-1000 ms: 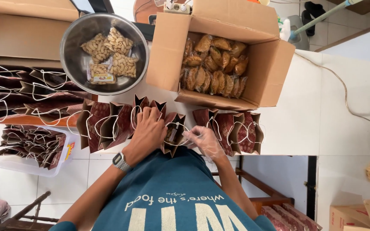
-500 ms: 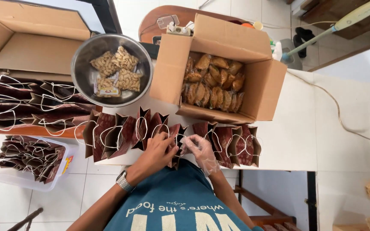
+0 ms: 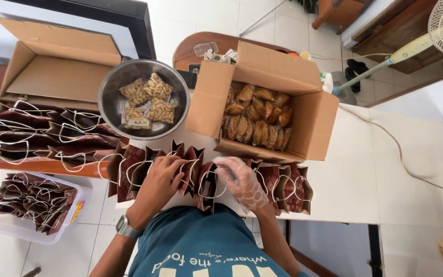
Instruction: Packing small bags of nuts and pastries into brown paper bags on a table.
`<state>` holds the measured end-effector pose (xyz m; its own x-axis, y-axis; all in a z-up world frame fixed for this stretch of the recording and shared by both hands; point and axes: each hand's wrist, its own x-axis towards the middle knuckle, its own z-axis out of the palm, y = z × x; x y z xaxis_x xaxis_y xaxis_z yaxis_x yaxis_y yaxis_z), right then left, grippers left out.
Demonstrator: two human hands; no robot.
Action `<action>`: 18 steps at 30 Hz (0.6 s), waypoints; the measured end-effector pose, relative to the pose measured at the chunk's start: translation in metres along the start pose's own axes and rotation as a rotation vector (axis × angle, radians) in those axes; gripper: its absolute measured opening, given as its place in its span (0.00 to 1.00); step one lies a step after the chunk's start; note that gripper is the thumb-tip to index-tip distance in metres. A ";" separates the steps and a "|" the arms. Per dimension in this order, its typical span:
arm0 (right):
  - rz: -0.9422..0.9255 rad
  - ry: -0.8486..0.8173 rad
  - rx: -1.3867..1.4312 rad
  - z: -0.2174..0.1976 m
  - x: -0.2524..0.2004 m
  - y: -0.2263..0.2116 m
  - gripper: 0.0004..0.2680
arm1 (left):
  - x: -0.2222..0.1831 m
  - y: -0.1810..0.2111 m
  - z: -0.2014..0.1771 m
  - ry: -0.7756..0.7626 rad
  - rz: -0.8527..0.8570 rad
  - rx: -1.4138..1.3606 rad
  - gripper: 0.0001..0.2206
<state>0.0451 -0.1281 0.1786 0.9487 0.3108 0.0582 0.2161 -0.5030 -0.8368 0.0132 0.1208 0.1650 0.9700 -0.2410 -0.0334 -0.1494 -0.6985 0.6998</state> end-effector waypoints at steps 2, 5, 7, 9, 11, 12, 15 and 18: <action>-0.357 -0.053 -0.034 0.007 0.011 -0.024 0.14 | -0.001 -0.027 0.022 0.063 -0.027 0.343 0.16; -0.687 -0.177 -0.111 0.032 0.027 -0.034 0.17 | -0.008 -0.027 0.029 0.095 -0.002 0.362 0.16; -0.605 -0.288 -0.162 0.047 0.022 -0.009 0.13 | -0.015 -0.025 0.027 0.119 0.007 0.344 0.15; -0.520 -0.396 -0.212 0.054 0.018 0.005 0.10 | -0.023 -0.023 0.024 0.141 0.016 0.327 0.14; -0.308 -0.432 -0.272 0.051 0.017 0.010 0.06 | -0.031 -0.018 0.020 0.160 -0.008 0.264 0.10; -0.312 -0.429 -0.272 0.052 0.015 0.019 0.06 | -0.034 -0.024 0.023 0.163 -0.006 0.267 0.10; -0.258 -0.369 -0.378 0.047 0.012 0.030 0.06 | -0.041 -0.036 0.029 0.204 -0.007 0.291 0.11; -0.279 -0.342 -0.306 0.035 0.009 0.016 0.07 | -0.041 -0.036 0.028 0.204 0.072 0.249 0.12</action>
<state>0.0493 -0.1046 0.1470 0.7270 0.6858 0.0324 0.5553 -0.5595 -0.6153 -0.0261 0.1374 0.1210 0.9699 -0.1735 0.1707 -0.2369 -0.8338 0.4987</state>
